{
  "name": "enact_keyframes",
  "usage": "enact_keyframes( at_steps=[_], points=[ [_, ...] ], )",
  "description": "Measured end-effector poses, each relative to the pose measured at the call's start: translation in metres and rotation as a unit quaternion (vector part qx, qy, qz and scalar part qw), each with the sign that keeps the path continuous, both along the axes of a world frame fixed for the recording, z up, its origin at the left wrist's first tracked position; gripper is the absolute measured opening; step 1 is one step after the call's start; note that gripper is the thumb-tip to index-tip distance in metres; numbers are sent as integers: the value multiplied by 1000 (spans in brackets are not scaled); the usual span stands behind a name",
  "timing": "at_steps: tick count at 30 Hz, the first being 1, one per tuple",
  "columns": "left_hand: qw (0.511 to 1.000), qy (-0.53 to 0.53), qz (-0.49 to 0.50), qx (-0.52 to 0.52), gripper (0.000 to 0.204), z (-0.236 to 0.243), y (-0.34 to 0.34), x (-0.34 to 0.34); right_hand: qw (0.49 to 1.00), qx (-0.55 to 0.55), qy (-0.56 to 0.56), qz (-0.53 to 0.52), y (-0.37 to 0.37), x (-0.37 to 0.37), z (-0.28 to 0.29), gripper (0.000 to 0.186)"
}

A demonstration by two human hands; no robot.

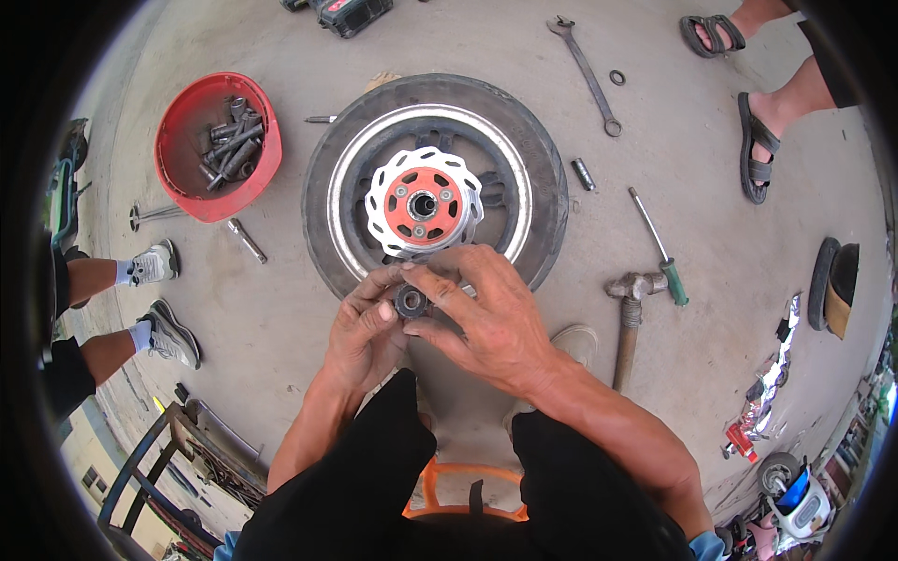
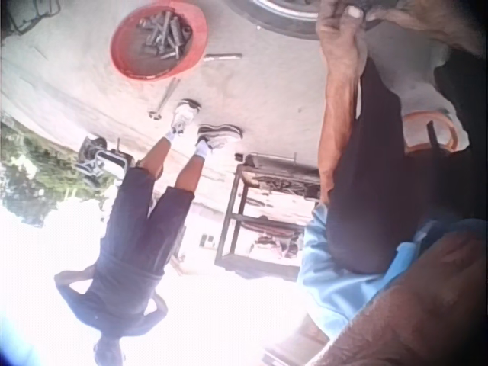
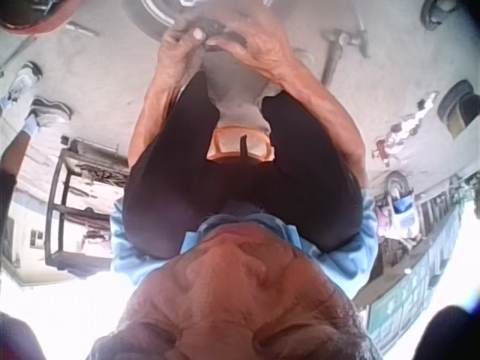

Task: The person repairs a wheel by inserting components into the hub, using a hammer to seat them, and flipping the wheel to work on the brake rotor side.

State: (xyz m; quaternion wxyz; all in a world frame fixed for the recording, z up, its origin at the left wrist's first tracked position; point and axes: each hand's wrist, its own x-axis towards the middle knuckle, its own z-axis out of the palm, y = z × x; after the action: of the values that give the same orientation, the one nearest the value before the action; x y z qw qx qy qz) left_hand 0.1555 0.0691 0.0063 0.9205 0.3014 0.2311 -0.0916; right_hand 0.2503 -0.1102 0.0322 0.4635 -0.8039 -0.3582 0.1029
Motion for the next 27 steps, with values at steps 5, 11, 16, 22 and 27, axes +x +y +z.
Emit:
enact_keyframes(
  at_steps=[5,11,16,22,27],
  points=[
    [997,12,-48,60,44,1,-7,2,994,46,97,-13,-13,-13,-9,51],
    [970,44,-103,214,31,1,-8,-3,971,68,215,-83,-11,-24,-13,34],
    [971,66,-62,222,20,11,-17,2,989,11,144,-43,-15,-22,-11,36],
    [950,91,-65,293,12,9,-9,1,997,0,62,-40,-25,-29,-14,42],
    [959,80,-78,260,13,8,-12,4,999,-10,35,-18,-21,-22,-14,34]
  ],
)
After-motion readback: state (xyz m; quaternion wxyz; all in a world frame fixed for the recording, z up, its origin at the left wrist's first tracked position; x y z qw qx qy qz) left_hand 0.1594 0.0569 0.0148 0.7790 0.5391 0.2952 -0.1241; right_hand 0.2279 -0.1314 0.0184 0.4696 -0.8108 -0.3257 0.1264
